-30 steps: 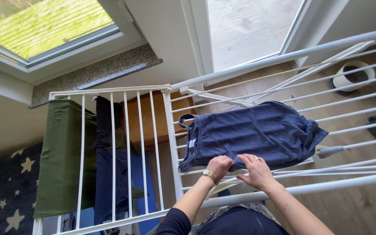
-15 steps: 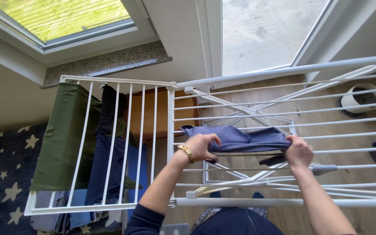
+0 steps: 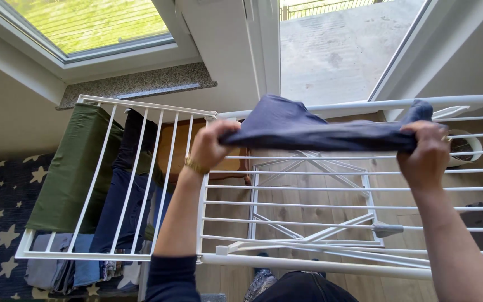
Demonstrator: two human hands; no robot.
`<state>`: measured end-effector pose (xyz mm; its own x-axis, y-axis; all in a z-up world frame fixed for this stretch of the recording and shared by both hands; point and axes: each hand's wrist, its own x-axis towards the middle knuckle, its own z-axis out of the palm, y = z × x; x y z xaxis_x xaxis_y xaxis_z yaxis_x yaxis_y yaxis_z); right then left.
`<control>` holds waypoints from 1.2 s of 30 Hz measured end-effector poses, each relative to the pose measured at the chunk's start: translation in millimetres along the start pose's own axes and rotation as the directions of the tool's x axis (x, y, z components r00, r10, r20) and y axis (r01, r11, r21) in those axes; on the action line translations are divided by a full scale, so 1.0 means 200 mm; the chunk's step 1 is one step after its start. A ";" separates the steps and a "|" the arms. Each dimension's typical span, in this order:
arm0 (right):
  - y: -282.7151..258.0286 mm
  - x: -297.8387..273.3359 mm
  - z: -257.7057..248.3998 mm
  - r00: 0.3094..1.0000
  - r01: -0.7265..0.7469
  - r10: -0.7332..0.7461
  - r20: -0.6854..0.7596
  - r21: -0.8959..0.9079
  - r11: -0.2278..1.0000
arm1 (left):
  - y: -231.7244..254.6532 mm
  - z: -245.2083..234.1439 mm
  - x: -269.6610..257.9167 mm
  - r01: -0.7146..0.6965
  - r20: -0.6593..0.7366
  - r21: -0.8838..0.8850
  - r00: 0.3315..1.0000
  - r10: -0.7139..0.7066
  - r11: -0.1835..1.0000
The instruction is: The person removes several garments from a white indoor drying rack, folds each item by hand, and stacks them on a nearby bed. Items include a gray shirt, a blue towel, a dark blue shirt, and a black shirt. The person handles each piece individually, smoothing and folding before placing it on the growing stack.
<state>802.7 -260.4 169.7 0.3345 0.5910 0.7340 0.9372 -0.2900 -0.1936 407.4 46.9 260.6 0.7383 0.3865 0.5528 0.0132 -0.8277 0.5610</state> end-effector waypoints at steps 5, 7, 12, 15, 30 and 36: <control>0.22 -0.67 0.23 0.910 -0.051 0.073 0.408 -0.065 0.997 | -0.30 0.48 -0.71 0.210 0.273 0.291 0.917 -0.292 0.933; 0.30 -0.93 0.34 0.847 -0.062 0.075 0.527 -0.043 0.997 | -0.43 0.71 -1.01 0.178 0.333 0.406 0.884 -0.327 0.896; 0.44 -1.37 0.45 0.639 0.063 0.254 0.726 -0.379 0.923 | -0.38 0.96 -1.40 0.258 0.533 0.531 0.639 -0.555 0.807; 0.63 -1.47 0.44 0.389 0.070 0.385 0.837 -0.443 0.894 | -0.41 0.94 -1.46 0.206 0.594 0.593 0.541 -0.595 0.779; 0.66 -0.63 0.48 0.040 -0.405 0.647 0.761 -0.580 0.707 | -0.82 0.98 -0.85 0.374 0.505 0.660 0.421 -0.753 0.652; 0.79 -0.61 0.76 0.091 -0.433 0.750 0.655 -0.652 0.623 | -1.05 1.07 -0.62 0.527 0.263 0.585 0.595 -0.760 0.616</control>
<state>925.6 -263.2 -49.2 0.7976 0.3296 -0.5052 0.3745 -0.9271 -0.0137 457.5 85.7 -57.0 0.6066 0.7515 -0.2593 0.7922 -0.5441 0.2763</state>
